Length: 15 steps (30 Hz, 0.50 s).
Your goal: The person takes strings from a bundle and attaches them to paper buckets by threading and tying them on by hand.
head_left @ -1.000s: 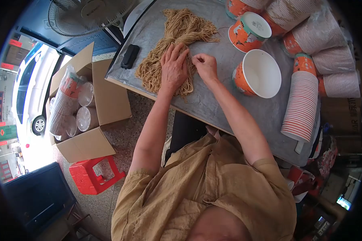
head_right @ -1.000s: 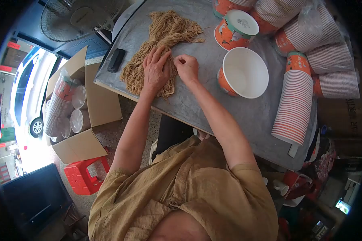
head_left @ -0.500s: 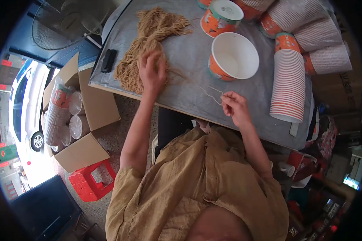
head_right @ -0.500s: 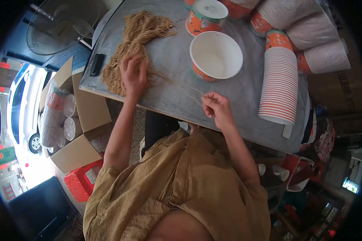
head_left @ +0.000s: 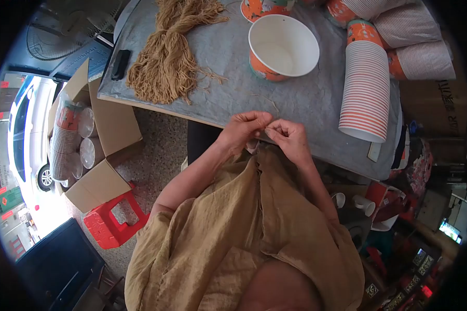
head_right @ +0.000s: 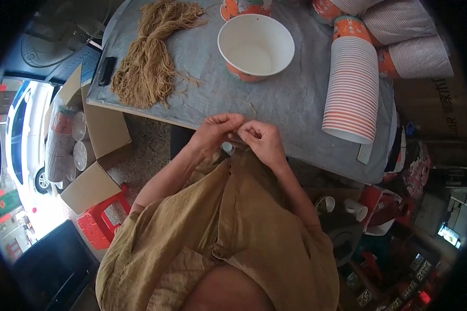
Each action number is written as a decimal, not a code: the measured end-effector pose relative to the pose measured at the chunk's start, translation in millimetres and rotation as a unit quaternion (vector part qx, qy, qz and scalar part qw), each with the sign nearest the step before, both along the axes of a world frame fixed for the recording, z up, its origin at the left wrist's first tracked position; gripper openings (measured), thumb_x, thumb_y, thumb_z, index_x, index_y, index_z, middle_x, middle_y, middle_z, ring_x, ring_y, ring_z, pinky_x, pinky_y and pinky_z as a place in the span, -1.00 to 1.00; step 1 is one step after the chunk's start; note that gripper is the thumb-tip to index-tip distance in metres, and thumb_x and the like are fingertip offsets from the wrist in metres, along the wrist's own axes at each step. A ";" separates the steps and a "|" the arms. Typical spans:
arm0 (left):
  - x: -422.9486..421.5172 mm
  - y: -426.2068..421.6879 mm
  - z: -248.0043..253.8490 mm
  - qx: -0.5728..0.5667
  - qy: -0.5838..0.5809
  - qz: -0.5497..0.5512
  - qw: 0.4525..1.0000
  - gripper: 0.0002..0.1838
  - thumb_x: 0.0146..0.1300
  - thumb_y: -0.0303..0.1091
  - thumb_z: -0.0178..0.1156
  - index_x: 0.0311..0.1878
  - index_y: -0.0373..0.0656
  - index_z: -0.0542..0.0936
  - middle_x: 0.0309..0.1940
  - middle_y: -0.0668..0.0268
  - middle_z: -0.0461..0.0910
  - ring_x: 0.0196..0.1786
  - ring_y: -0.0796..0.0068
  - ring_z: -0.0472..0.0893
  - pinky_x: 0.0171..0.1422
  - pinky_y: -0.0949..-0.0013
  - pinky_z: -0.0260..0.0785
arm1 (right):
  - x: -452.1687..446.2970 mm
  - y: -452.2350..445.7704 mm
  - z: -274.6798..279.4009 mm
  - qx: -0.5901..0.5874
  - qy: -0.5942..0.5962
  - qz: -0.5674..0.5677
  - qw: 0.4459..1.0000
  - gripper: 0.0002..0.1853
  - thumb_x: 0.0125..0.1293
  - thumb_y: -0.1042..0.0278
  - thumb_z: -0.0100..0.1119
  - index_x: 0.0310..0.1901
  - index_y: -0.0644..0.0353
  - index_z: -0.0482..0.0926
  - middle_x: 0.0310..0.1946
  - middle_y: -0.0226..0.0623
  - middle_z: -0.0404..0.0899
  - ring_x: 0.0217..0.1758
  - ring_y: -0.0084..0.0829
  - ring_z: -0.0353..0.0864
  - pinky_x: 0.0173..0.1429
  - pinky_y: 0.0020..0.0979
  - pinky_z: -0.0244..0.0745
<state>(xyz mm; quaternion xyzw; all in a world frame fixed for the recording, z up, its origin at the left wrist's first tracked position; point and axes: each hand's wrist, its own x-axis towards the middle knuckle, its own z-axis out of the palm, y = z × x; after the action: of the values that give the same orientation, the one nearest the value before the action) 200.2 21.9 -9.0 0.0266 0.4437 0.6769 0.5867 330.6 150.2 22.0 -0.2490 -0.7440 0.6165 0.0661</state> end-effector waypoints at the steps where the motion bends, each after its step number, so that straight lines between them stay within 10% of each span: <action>1: 1.8 -1.2 3.5 -0.016 0.026 0.004 1.000 -0.72 0.37 -0.15 0.35 -0.09 -0.19 0.71 -0.37 0.45 0.66 -0.38 0.67 0.53 -0.25 0.53 0.40 | 1.6 -1.9 -0.1 0.011 -0.007 -0.005 1.000 -0.94 0.32 0.51 0.30 -0.27 0.32 0.67 -0.55 -0.55 0.56 -0.46 -0.77 0.41 -0.41 -0.55 0.30; 15: 9.7 -7.9 -5.7 0.008 -0.057 -0.020 0.998 -0.77 0.46 -0.20 0.23 -0.13 -0.18 0.69 -0.37 0.47 0.64 -0.32 0.76 0.53 -0.33 0.67 0.31 | 9.8 -18.0 15.9 0.052 0.013 -0.039 0.998 -0.92 0.34 0.49 0.31 -0.27 0.32 0.66 -0.52 -0.43 0.64 -0.44 -0.76 0.49 -0.36 -0.56 0.41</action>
<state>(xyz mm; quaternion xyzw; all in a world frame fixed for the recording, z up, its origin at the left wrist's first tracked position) 209.9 14.0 -14.6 0.0011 0.4035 0.6690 0.6242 340.4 132.2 37.9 -0.2661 -0.7639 0.5771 0.1126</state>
